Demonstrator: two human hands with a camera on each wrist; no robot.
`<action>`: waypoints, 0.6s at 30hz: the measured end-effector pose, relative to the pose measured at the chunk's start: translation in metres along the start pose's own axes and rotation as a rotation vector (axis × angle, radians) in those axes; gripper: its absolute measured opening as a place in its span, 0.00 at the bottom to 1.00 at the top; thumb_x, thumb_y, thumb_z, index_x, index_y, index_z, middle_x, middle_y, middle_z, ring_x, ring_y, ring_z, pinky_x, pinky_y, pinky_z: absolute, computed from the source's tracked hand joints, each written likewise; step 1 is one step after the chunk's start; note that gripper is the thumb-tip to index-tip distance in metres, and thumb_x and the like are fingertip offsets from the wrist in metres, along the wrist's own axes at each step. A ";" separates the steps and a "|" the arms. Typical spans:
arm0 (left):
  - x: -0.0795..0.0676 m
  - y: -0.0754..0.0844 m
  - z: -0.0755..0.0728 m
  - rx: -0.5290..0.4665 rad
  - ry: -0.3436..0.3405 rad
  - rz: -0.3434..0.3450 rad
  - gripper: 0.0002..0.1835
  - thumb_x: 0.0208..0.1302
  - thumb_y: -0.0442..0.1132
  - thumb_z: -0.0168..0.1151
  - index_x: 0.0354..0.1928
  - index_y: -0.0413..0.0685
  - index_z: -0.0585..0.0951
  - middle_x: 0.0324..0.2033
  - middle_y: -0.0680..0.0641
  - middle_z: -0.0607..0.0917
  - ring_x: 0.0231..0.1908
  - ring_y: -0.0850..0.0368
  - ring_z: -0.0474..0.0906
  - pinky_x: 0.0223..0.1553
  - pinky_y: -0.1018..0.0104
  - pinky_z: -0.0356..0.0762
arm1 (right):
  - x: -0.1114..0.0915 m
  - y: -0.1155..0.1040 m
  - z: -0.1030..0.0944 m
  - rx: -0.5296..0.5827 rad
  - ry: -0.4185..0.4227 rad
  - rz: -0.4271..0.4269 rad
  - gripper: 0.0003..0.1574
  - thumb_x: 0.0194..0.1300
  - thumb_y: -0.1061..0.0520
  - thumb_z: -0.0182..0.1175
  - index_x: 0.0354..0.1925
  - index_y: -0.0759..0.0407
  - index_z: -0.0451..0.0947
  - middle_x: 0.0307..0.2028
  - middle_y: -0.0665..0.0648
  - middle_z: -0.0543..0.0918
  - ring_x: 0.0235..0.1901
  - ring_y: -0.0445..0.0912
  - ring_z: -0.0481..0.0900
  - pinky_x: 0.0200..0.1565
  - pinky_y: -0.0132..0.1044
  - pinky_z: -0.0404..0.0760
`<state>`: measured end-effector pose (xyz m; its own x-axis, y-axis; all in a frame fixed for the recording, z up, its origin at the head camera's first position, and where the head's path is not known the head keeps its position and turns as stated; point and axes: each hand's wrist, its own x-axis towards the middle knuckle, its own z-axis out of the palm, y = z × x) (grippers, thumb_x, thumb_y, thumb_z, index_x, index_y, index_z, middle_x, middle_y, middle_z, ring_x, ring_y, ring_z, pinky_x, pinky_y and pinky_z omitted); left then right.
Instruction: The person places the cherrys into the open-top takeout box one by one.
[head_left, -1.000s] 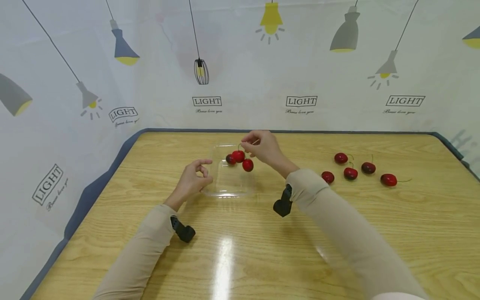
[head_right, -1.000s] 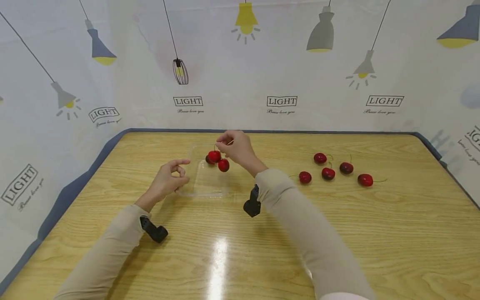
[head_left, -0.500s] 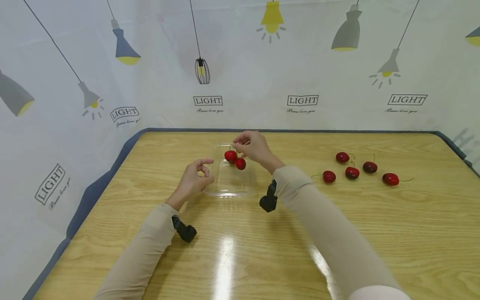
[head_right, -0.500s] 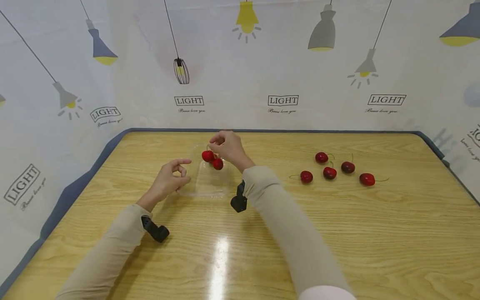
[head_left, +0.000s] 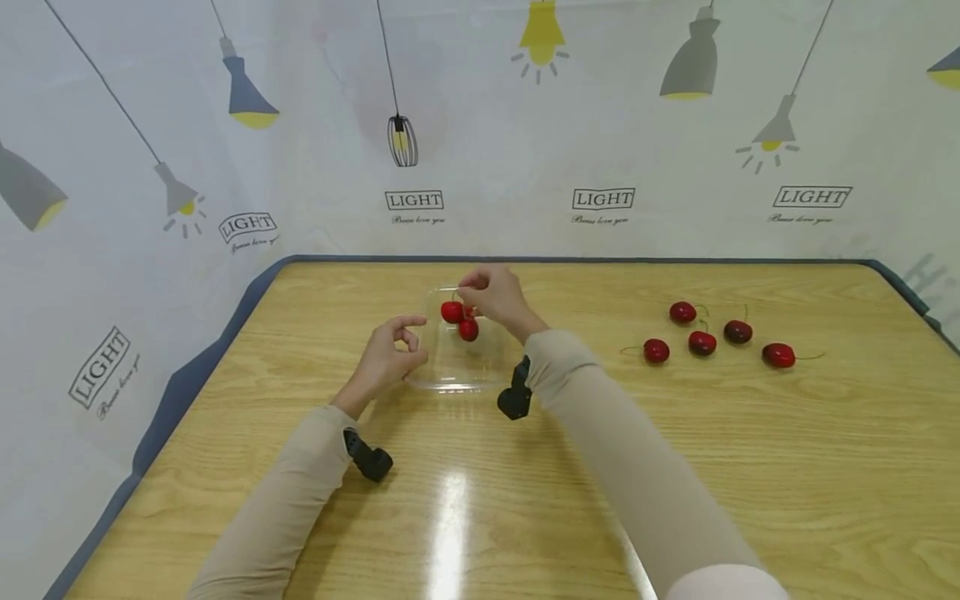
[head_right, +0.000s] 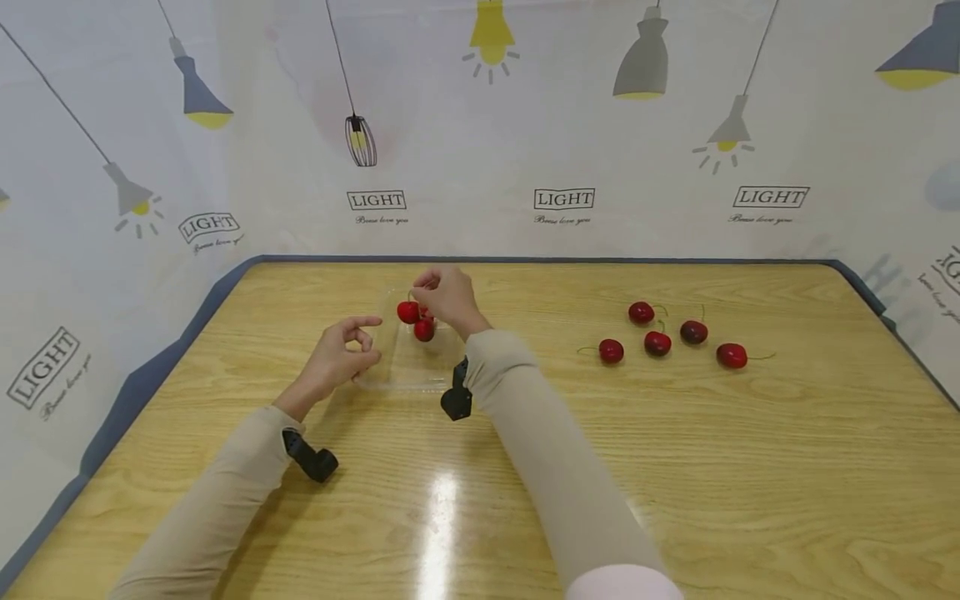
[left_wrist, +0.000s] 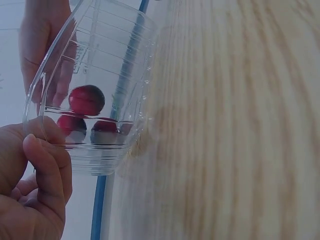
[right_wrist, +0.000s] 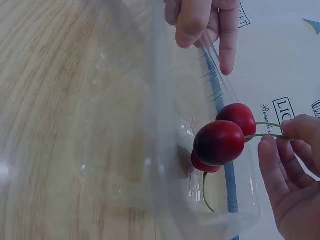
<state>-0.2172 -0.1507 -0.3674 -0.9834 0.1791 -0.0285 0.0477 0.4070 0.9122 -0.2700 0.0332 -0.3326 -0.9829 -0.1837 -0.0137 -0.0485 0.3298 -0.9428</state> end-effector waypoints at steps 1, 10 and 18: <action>0.000 0.000 0.000 -0.002 -0.001 0.001 0.28 0.48 0.24 0.55 0.56 0.36 0.67 0.24 0.47 0.69 0.10 0.63 0.61 0.12 0.74 0.61 | 0.000 0.000 0.001 -0.004 0.004 0.004 0.08 0.57 0.61 0.57 0.36 0.64 0.75 0.30 0.57 0.76 0.28 0.48 0.76 0.34 0.39 0.79; 0.001 -0.002 -0.001 0.004 -0.006 0.011 0.28 0.48 0.24 0.54 0.56 0.36 0.67 0.24 0.47 0.69 0.10 0.63 0.61 0.12 0.74 0.62 | -0.001 -0.001 0.012 -0.030 0.041 0.021 0.08 0.58 0.61 0.56 0.36 0.64 0.75 0.28 0.58 0.76 0.24 0.46 0.75 0.29 0.33 0.77; -0.001 0.001 0.000 0.005 -0.001 -0.004 0.28 0.47 0.24 0.54 0.56 0.36 0.67 0.24 0.47 0.69 0.10 0.63 0.61 0.12 0.74 0.62 | -0.001 0.006 0.018 0.032 0.060 0.057 0.07 0.58 0.64 0.55 0.36 0.67 0.75 0.31 0.60 0.78 0.28 0.48 0.78 0.33 0.38 0.79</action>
<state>-0.2163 -0.1508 -0.3667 -0.9834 0.1784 -0.0328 0.0444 0.4125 0.9099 -0.2660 0.0187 -0.3444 -0.9928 -0.1094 -0.0488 0.0128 0.3082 -0.9512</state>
